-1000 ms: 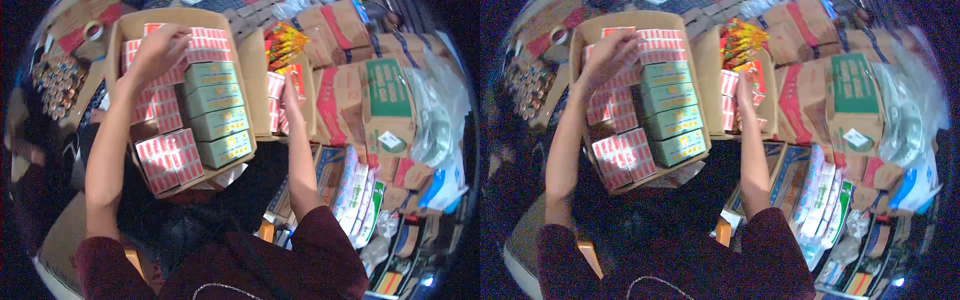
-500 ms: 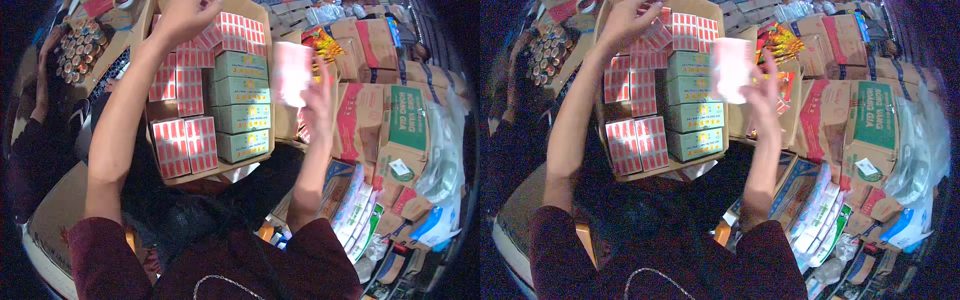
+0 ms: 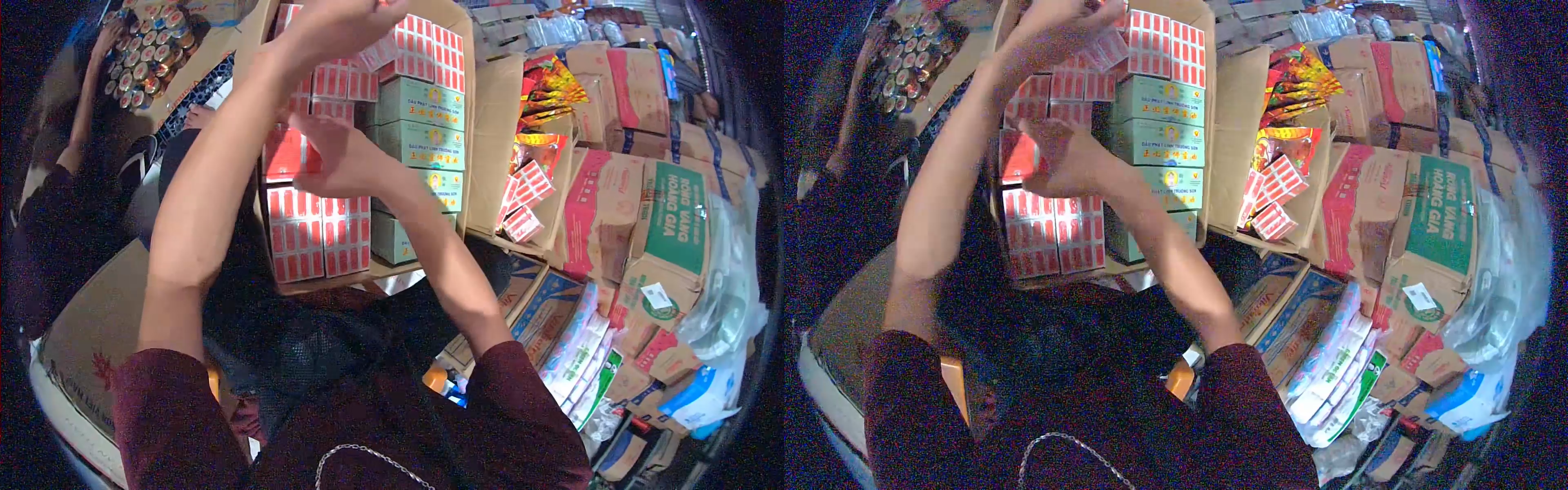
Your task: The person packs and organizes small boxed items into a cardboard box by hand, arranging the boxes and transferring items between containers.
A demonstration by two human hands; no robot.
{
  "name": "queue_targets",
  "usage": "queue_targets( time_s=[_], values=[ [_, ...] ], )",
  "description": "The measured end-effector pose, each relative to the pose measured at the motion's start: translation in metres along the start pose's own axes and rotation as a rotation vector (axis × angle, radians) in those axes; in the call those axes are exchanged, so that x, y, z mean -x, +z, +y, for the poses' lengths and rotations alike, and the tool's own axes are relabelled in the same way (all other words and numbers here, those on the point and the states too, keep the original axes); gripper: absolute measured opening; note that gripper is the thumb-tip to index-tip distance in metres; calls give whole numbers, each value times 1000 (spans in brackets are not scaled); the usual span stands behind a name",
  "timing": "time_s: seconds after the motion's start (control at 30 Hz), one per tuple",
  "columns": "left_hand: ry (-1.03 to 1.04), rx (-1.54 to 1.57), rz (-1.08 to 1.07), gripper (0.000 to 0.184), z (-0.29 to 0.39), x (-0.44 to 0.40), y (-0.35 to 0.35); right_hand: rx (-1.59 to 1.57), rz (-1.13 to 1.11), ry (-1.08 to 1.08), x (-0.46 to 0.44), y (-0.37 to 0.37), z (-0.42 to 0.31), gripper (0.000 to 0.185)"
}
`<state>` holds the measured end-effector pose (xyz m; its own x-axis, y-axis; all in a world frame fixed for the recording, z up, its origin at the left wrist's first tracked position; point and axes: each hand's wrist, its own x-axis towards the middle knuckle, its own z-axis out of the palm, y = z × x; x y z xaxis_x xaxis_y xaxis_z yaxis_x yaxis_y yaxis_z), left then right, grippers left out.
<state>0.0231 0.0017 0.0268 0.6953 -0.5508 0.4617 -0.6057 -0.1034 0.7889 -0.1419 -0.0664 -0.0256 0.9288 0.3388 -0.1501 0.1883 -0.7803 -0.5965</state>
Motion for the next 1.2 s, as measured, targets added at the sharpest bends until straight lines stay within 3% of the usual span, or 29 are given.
queue_targets(
  time_s=[0.1,0.23,0.4,0.5,0.57,0.63,0.7,0.73,0.77,0.8,0.87,0.9,1.0,1.03,1.13,1.2],
  values=[
    [37,-10,-40,29,-5,-1,0,-343,-23,280,-7,-8,3,70],
    [3,-42,-87,28,-5,-3,1,-69,64,278,2,-6,17,55],
    [-12,-97,-109,29,-4,-7,9,-302,126,313,11,13,10,44],
    [85,-240,-83,27,1,-4,11,-228,431,128,20,26,22,41],
    [-39,-36,-233,34,-35,-2,25,-228,510,200,49,-6,11,41],
    [53,91,-93,27,-43,3,30,-331,587,266,73,-33,-6,42],
    [57,135,-91,27,-40,2,33,-576,872,266,120,-50,16,39],
    [40,156,-92,27,-41,2,32,-491,1076,437,140,-58,27,32],
    [21,172,-91,27,-41,2,30,-147,1167,612,164,-72,34,32],
    [19,173,-89,27,-41,2,30,-186,1312,517,195,-76,61,32],
    [99,197,-121,26,-37,1,35,-251,1280,780,255,-81,90,41],
    [141,206,-135,25,-38,1,36,-255,1276,776,266,-75,97,41],
    [196,264,-112,25,-45,3,45,-366,944,1114,288,-60,105,56],
    [224,295,-104,25,-44,3,46,-368,940,1110,287,-64,102,56],
    [109,223,-118,27,-37,6,40,-186,627,1129,273,-65,95,64],
    [43,172,-124,28,-32,9,33,-177,698,1149,280,-48,110,63]
  ],
)
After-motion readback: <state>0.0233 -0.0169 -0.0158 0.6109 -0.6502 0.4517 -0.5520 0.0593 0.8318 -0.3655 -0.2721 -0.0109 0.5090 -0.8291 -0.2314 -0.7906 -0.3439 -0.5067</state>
